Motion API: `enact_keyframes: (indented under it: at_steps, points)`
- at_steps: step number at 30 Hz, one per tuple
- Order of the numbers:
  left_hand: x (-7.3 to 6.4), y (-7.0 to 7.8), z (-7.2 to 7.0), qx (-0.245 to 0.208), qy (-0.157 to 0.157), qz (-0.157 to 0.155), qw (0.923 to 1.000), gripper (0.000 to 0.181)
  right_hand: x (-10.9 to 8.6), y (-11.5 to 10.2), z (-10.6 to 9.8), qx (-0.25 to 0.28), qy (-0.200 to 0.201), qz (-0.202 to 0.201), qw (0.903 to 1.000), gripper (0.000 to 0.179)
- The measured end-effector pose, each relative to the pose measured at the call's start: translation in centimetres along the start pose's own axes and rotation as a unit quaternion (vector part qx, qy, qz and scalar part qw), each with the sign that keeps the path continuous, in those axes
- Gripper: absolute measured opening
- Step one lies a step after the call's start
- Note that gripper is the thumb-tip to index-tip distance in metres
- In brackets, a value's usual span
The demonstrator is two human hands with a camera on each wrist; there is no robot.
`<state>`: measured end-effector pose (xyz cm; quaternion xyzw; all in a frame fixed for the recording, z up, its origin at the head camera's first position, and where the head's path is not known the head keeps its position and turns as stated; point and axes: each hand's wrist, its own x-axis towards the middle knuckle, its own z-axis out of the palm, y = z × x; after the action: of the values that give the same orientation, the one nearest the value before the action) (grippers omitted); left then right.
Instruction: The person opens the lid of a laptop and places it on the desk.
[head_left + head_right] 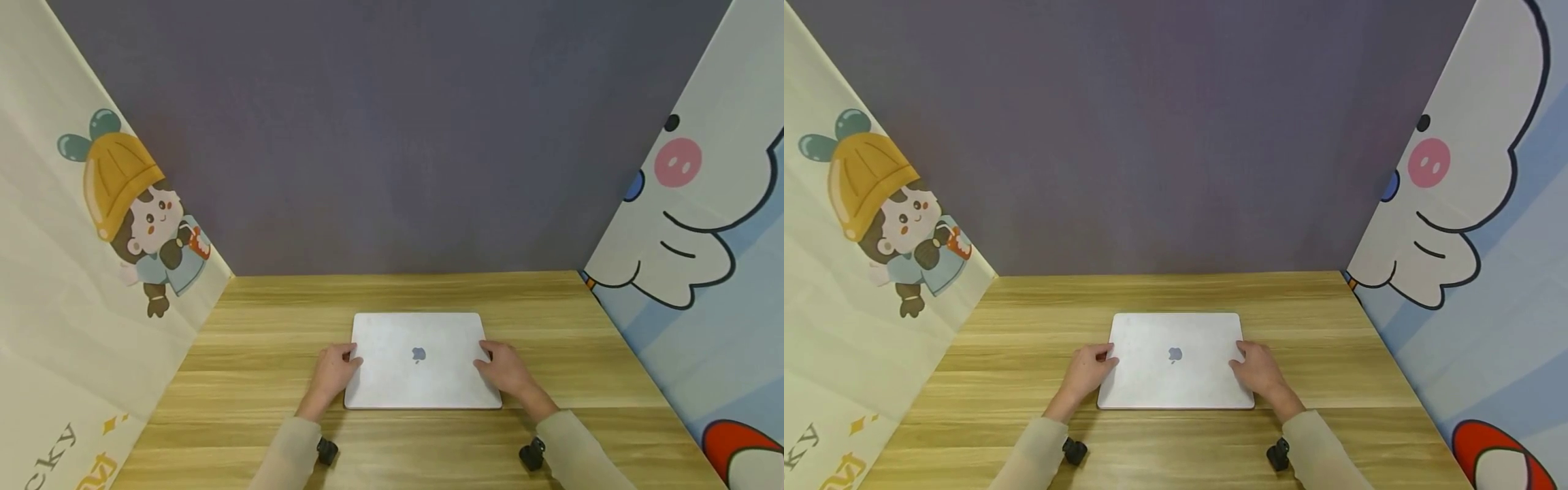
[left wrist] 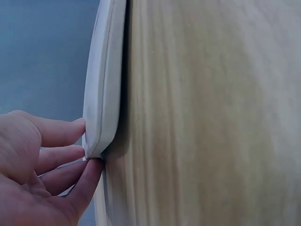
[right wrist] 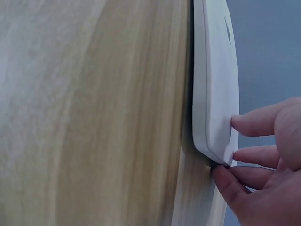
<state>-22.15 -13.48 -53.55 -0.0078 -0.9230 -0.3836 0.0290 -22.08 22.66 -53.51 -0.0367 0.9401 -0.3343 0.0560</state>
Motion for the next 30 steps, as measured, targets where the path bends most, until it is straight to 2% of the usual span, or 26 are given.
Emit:
enact_keyframes:
  at_steps: [9,15,24,30]
  points:
    - [0.3,-0.5,0.0,-0.007,-0.008,0.021,0.9997,0.034,0.0,0.5,-0.3,-0.003,0.015,-0.018,0.9997,0.048]
    - [0.1,-0.8,-0.5,0.011,-0.026,0.039,0.9988,0.036,-0.1,0.9,-0.4,-0.007,0.016,-0.028,0.9994,0.044]
    - [-0.4,-1.8,-1.2,0.067,-0.084,0.097,0.9895,0.054,-1.0,1.3,-1.0,-0.047,0.015,-0.076,0.9959,0.04]
    - [-1.2,-2.2,-2.1,0.102,-0.151,0.109,0.9772,0.088,-1.9,1.2,-1.2,-0.107,0.008,-0.126,0.9862,0.045]
